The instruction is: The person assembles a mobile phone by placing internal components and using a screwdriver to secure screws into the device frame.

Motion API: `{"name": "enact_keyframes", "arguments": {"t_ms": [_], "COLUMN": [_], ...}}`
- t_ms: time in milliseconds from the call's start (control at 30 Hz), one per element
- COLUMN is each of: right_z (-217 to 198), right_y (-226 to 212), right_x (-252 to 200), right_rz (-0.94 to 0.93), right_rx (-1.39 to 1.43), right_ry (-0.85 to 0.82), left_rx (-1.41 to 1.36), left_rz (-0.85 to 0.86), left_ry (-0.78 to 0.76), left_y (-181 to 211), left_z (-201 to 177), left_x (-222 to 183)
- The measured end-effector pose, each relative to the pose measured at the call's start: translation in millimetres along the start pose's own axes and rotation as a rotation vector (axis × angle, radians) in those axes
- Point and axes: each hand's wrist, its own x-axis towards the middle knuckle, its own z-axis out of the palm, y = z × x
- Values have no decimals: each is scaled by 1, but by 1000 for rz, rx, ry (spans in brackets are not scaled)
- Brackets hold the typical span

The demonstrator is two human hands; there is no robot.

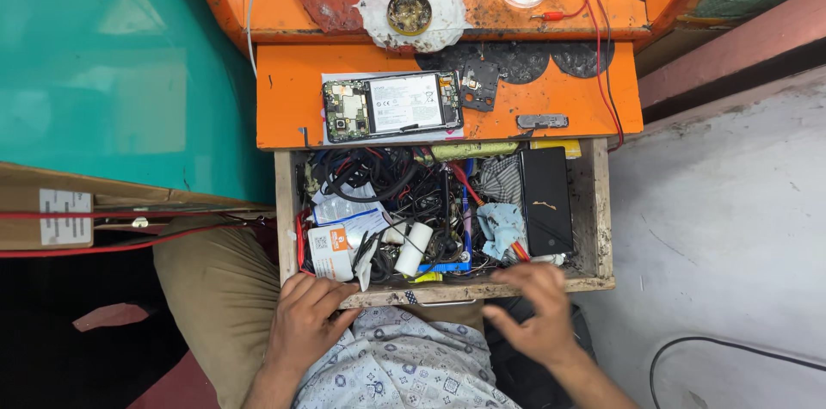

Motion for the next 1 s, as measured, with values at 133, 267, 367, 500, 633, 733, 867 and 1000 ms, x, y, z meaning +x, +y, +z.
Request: {"name": "enact_keyframes", "arguments": {"t_ms": [133, 267, 367, 500, 633, 733, 867, 1000], "right_z": [-19, -14, -15, -37, -77, -88, -76, -46], "right_y": [10, 14, 22, 56, 96, 100, 93, 57], "right_x": [41, 62, 68, 68, 68, 66, 60, 58], "right_rz": [162, 433, 494, 879, 801, 858, 680, 682], "right_rx": [-300, -512, -358, 155, 862, 962, 698, 244], "right_ry": [148, -26, 37, 54, 55, 22, -88, -87], "left_rx": [-50, -44, -63, -119, -36, -1, -28, -125], "left_rz": [-7, -2, -25, -25, 69, 10, -48, -138], "left_ry": [137, 170, 185, 96, -65, -91, -182, -142], "left_y": [17, 24, 29, 39, 54, 63, 51, 37], "left_z": [-7, -11, -10, 1, 26, 44, 47, 43], "left_x": [8, 17, 21, 42, 73, 91, 98, 97]}}
